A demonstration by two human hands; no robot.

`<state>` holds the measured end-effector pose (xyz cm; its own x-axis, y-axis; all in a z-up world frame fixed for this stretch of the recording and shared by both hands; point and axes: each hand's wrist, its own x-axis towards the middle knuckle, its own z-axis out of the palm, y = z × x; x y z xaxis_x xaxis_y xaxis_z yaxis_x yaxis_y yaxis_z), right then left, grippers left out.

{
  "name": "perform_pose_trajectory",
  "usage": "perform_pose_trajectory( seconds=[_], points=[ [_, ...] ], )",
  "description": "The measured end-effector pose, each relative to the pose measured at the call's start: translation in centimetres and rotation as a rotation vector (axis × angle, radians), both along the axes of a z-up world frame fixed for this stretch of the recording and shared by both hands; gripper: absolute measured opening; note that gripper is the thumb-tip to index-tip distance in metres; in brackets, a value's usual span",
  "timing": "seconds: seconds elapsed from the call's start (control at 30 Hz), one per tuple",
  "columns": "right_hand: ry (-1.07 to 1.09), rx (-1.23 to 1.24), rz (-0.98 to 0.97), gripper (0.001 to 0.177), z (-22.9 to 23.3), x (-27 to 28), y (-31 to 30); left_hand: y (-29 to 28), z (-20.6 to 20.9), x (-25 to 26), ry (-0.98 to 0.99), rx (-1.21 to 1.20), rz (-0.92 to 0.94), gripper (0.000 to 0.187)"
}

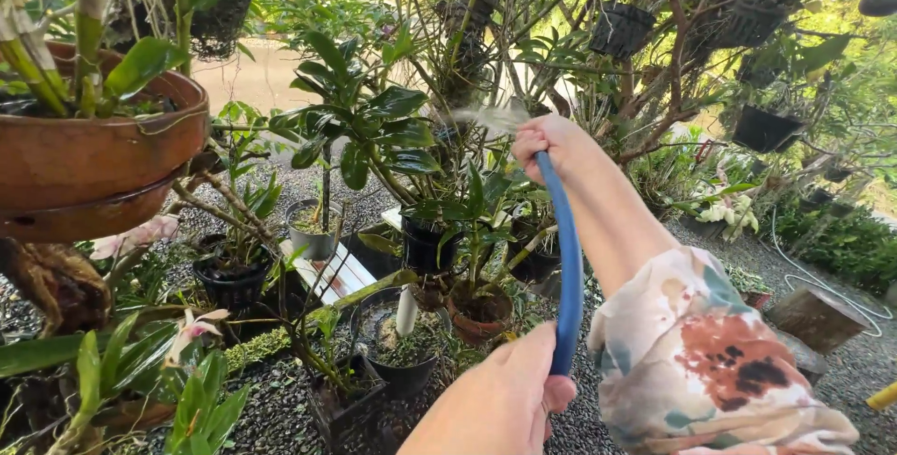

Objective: Watering various potted and hanging plants in a garden using a hose.

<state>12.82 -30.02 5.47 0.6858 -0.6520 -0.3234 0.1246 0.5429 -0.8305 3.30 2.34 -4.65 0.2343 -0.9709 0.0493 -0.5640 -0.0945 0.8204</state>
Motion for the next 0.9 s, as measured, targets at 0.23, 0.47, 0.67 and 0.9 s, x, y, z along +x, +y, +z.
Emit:
perform_pose_trajectory(
  seconds=[0.23,0.47,0.67,0.9],
  points=[
    [0.038,0.068,0.02,0.024,-0.9,1.0,-1.5,0.3,1.1,-0.6,0.035,0.124,0.013,0.051],
    [0.018,0.056,0.038,0.025,-1.6,0.9,-2.5,-0.1,1.0,-1.0,0.078,0.157,0.021,0.059],
    [0.017,0.065,0.016,0.023,-1.2,0.7,-2.5,0.2,2.5,-1.7,0.109,0.279,0.032,0.058],
    [-0.037,0.06,-0.029,0.019,0.2,-0.8,-1.4,-0.6,1.4,-2.6,0.046,0.139,0.054,0.046]
  ],
)
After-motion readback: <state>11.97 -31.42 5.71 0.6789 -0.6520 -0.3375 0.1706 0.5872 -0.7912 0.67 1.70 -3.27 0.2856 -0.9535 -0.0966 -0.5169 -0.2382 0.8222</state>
